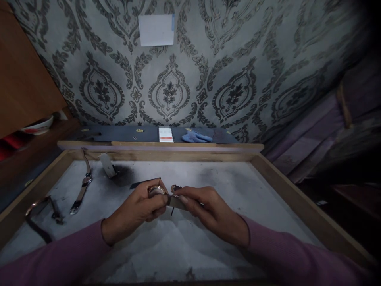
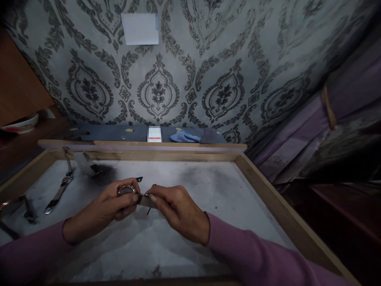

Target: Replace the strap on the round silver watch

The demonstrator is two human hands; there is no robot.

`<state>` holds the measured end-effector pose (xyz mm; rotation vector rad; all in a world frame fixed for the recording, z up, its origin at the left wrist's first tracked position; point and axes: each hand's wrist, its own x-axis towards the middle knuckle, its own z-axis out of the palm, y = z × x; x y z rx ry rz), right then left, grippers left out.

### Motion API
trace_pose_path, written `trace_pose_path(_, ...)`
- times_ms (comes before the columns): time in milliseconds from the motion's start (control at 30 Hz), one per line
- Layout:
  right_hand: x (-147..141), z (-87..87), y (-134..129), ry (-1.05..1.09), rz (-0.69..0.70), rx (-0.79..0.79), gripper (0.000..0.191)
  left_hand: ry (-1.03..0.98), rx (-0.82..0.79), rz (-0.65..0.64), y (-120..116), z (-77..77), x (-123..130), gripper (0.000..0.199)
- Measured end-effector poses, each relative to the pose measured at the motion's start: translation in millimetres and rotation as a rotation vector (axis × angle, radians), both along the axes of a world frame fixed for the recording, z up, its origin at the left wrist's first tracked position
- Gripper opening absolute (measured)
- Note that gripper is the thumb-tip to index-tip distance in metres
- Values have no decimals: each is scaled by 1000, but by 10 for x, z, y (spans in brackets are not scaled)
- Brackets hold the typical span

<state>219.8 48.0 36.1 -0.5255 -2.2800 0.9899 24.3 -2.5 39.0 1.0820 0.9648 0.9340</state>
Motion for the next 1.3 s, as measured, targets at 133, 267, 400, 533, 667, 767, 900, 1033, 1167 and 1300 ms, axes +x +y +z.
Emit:
trace_pose_path(133,7,1,1,0,-4,27,26,19,4,7,-1,-8,-5,10)
trace_pose_path(267,16,-8,16,-2,-1,56,26,15,13,9,4,-22,-6,9)
trace_pose_path(400,16,-10,8,-12,-8,81,25,15,11,1,8,-20,0,10)
trace_pose_path(533,9,-6,-9,-8,-15,93,25,43,19,7,-1,-9,1,10)
trace_pose_path(667,2,-14,-18,3,-20,138,25,59,33,7,-6,15,3,11)
trace_pose_path(767,4,-26,-25,6,-30,180,25,61,30,0,3,32,8,12)
trace_pose_path(900,11,-45,-24,-11,-28,192,24,53,25,3,4,16,7,12)
trace_pose_path(1033,15,-58,-16,-4,-33,179,24,35,5,14,-7,-10,5,11)
trace_pose_path(1167,12,-60,-12,-6,-41,190,25,24,2,20,-2,-1,15,12)
trace_pose_path(1300,11,-65,-7,-11,-45,176,25,28,-11,34,-2,20,23,13)
